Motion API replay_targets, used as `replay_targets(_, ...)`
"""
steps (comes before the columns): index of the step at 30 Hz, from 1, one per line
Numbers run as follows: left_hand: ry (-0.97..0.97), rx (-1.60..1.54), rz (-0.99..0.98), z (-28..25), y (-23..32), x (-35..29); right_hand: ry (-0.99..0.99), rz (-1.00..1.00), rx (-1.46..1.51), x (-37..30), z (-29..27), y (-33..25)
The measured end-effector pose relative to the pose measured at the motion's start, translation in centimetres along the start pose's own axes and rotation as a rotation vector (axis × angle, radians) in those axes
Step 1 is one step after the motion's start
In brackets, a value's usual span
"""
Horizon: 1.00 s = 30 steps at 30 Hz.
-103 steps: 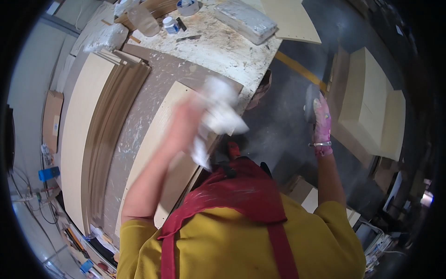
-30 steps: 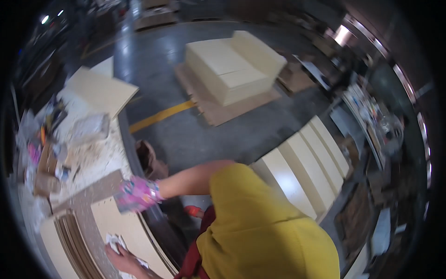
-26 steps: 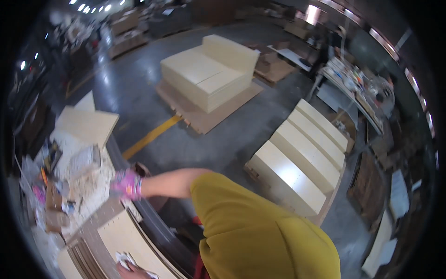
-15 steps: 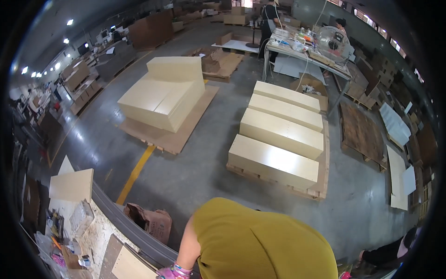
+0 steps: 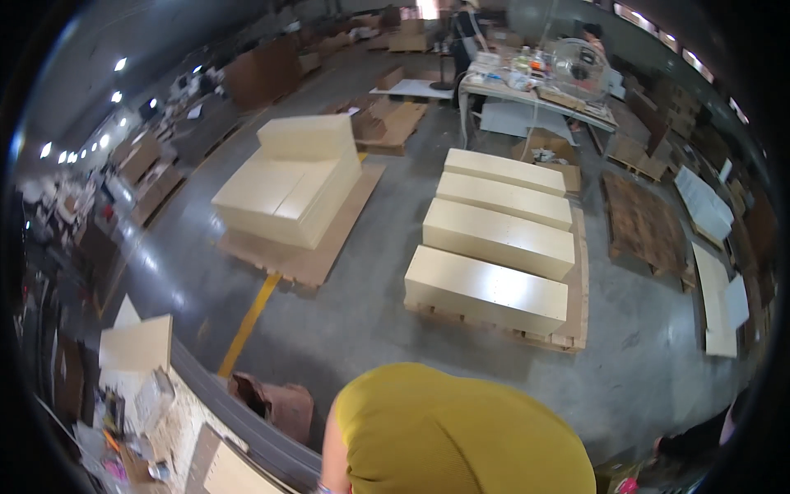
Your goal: The person sands a light-colored wooden board with a sanding block, wipes it with a cloth, and applies a liquid finish. They then cut a small piece of wood with scissors and apply a substance to the board's edge with a sponge.
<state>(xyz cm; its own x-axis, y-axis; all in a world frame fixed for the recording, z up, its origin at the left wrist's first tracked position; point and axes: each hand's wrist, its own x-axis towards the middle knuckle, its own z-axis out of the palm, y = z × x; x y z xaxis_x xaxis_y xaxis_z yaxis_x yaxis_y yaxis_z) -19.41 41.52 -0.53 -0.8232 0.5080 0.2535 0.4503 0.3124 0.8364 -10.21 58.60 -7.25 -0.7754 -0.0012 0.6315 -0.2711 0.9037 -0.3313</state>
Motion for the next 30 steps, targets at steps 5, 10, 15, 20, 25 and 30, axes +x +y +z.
replay_targets(5, 0.082, -0.242, -0.238, -7.3, -9.9, -2.8, -0.165, 0.374, -0.148, 1.5, -5.4, 4.5)
replay_targets(10, 0.055, 0.338, -0.246, -16.5, -4.8, -10.1, -0.336, -0.02, -0.081, -3.5, -4.1, -10.0)
replay_targets(15, 0.006, 0.796, -0.293, -20.7, -2.4, -18.0, -0.226, -0.275, 0.263, -4.5, -0.3, -9.3)
replay_targets(20, 0.181, 0.733, -0.162, -24.7, -14.9, -30.3, -0.398, 0.215, -0.223, 1.0, -6.8, -3.2)
replay_targets(25, 0.321, 0.991, -0.206, -19.1, -0.8, -26.9, -0.484, -0.308, 0.314, -6.5, 0.5, -20.6)
replay_targets(30, 0.315, 1.002, -0.123, -21.8, -0.7, -28.2, -0.353, -0.404, 0.446, -2.1, -0.1, -12.5)
